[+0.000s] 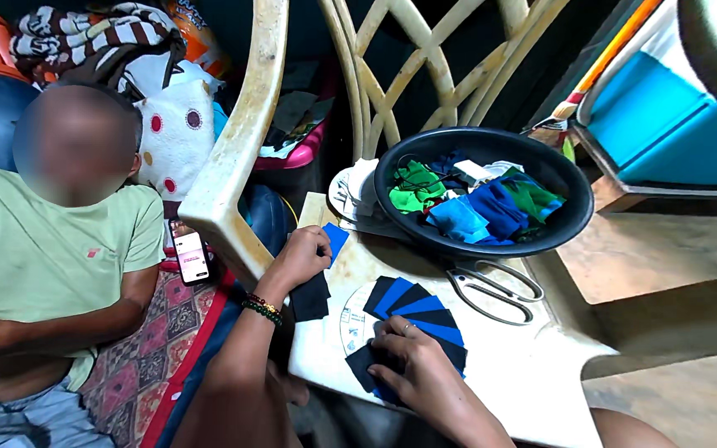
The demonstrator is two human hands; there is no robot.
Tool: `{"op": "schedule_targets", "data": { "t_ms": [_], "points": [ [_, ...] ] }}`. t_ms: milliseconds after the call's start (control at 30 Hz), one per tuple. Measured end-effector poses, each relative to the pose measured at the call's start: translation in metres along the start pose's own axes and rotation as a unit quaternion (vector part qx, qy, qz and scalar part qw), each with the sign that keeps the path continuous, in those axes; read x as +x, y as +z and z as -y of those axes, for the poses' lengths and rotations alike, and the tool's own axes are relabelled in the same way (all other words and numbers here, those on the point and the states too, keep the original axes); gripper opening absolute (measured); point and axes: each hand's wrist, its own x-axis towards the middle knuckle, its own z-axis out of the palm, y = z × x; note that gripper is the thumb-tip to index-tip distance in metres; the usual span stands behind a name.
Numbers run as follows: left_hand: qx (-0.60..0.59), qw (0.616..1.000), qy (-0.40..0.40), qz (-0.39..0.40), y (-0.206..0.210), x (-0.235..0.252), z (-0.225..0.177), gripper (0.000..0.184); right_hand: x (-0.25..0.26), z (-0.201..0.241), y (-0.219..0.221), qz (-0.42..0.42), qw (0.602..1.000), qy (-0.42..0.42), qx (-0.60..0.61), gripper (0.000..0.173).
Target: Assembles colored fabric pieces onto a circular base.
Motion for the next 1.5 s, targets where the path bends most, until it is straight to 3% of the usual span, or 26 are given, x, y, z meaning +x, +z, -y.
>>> {"op": "schedule_targets", "data": {
  "t_ms": [367,700,900,1000,1100,1167,1500],
  "points": [
    [-0.048,0.993,-0.063,-0.083,0.002,0.002,0.0,0.005,0.001,0.001,-0.001,0.003,1.0,0.004,0.007,0.023],
    [-0.049,0.996,-0.045,-0.052,0.005,0.002,0.001,0.007,0.0,0.001,-0.001,0.002,1.0,-0.008,0.004,0.023],
    [-0.054,0.997,-0.04,-0.045,0.006,0.002,0.001,0.007,0.012,0.0,-0.004,-0.073,0.993,-0.087,-0.031,0.021],
    [-0.061,0.996,-0.054,-0.033,0.003,0.001,-0.001,0.01,0.04,0.009,-0.007,-0.015,0.993,-0.086,-0.084,0.027],
    [-0.065,0.996,-0.061,-0.021,0.002,0.0,-0.001,0.014,0.081,0.013,-0.008,0.099,0.988,-0.005,-0.118,0.034],
    [-0.066,0.995,-0.074,-0.01,0.001,-0.001,-0.004,0.018,0.105,0.007,-0.005,0.133,0.983,0.025,-0.122,0.034],
    [-0.045,0.997,-0.055,0.001,0.0,-0.003,-0.005,0.023,0.127,-0.016,0.008,0.111,0.988,-0.012,-0.109,0.029]
  ]
}}
